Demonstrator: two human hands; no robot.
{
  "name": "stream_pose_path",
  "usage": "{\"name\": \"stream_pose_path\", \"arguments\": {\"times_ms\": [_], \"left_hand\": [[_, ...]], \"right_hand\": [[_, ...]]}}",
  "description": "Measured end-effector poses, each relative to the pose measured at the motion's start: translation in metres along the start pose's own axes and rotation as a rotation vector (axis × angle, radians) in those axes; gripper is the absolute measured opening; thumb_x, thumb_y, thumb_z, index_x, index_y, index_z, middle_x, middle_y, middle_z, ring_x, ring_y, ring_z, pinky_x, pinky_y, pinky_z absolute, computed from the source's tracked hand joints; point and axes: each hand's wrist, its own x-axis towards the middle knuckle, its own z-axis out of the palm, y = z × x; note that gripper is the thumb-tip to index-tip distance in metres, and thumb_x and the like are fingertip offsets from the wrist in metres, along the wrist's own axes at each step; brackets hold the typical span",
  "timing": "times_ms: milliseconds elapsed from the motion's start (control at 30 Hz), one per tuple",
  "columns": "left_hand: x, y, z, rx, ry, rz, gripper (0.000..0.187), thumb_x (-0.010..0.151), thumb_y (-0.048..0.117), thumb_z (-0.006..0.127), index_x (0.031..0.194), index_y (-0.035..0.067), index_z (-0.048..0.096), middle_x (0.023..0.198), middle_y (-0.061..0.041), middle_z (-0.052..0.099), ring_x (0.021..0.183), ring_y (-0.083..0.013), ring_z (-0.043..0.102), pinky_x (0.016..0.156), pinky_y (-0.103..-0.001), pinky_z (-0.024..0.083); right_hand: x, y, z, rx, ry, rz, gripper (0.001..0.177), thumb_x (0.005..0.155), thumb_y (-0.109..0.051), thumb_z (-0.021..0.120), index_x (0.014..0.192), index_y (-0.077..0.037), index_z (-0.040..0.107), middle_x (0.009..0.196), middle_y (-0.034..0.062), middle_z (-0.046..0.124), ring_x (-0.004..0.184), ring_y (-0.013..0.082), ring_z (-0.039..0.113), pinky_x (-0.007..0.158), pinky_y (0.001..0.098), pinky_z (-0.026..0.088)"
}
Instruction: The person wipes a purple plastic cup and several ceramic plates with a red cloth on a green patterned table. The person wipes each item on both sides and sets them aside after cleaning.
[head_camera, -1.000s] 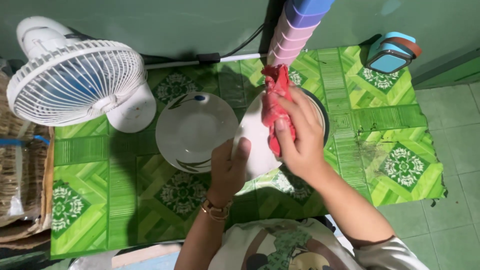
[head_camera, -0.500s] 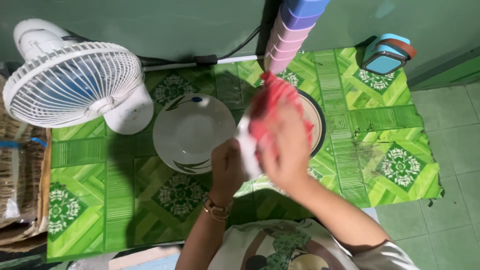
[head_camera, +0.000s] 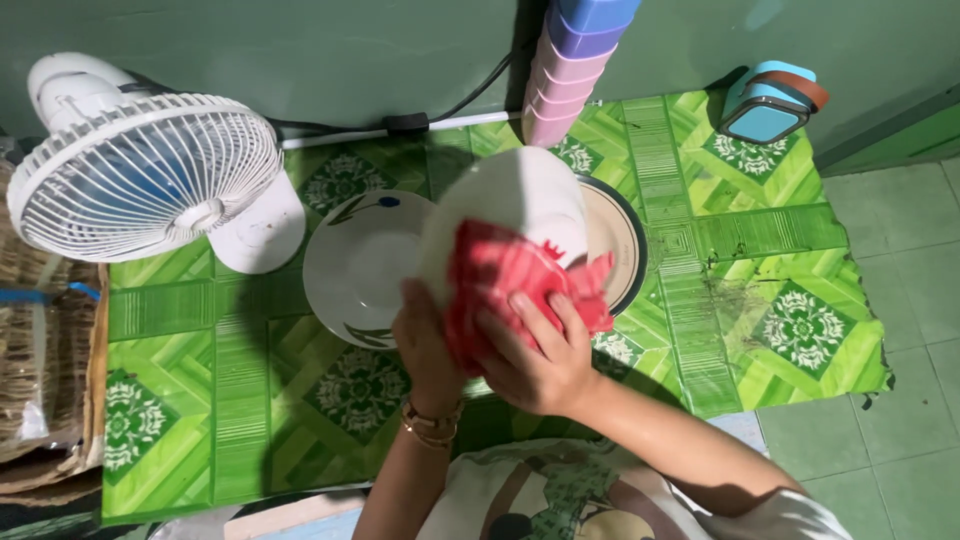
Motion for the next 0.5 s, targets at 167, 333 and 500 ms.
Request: {"name": "stream_pose_path", "arguments": {"times_ms": [167,333,500], "left_hand": [[0.01,0.027,0.005,-0.13,0.298,-0.324,0.054,0.105,0.058,0.047,0.084,0.012,0.063,0.083,-0.009,0.073,0.057,-0.0194,0.066,0.055,-0.031,0.055],[-0.004,-0.023,-0.007,-0.013,0.156,-0.223,0.045,0.103,0.048,0.055,0.074,0.015,0.046,0.064,-0.001,0.052,0.054,-0.0125,0.055,0.053,-0.029,0.043],[0.001,0.0,0.027,0.425,-0.368,0.368,0.038,0.078,0.05,0.084,0.067,0.018,0.066,0.059,0.001,0.063,0.047,-0.0254,0.057,0.048,-0.033,0.046]], "right_hand": [[-0.066,0.065,0.023,0.107,0.17,0.012,0.046,0.097,-0.051,0.056,0.117,-0.011,0.069,0.153,0.0274,0.043,0.137,0.0634,0.035,0.11,0.0787,0.024],[0.046,0.035,-0.019,0.328,0.361,0.805,0.042,0.11,-0.021,0.038,0.14,0.004,0.053,0.145,0.0277,0.051,0.135,0.0466,0.046,0.116,0.06,0.033],[0.08,0.091,-0.077,0.973,-0.133,1.282,0.058,0.11,-0.041,0.02,0.134,0.009,0.04,0.049,-0.0028,0.045,0.026,0.0086,0.045,0.019,0.0178,0.04]]}}
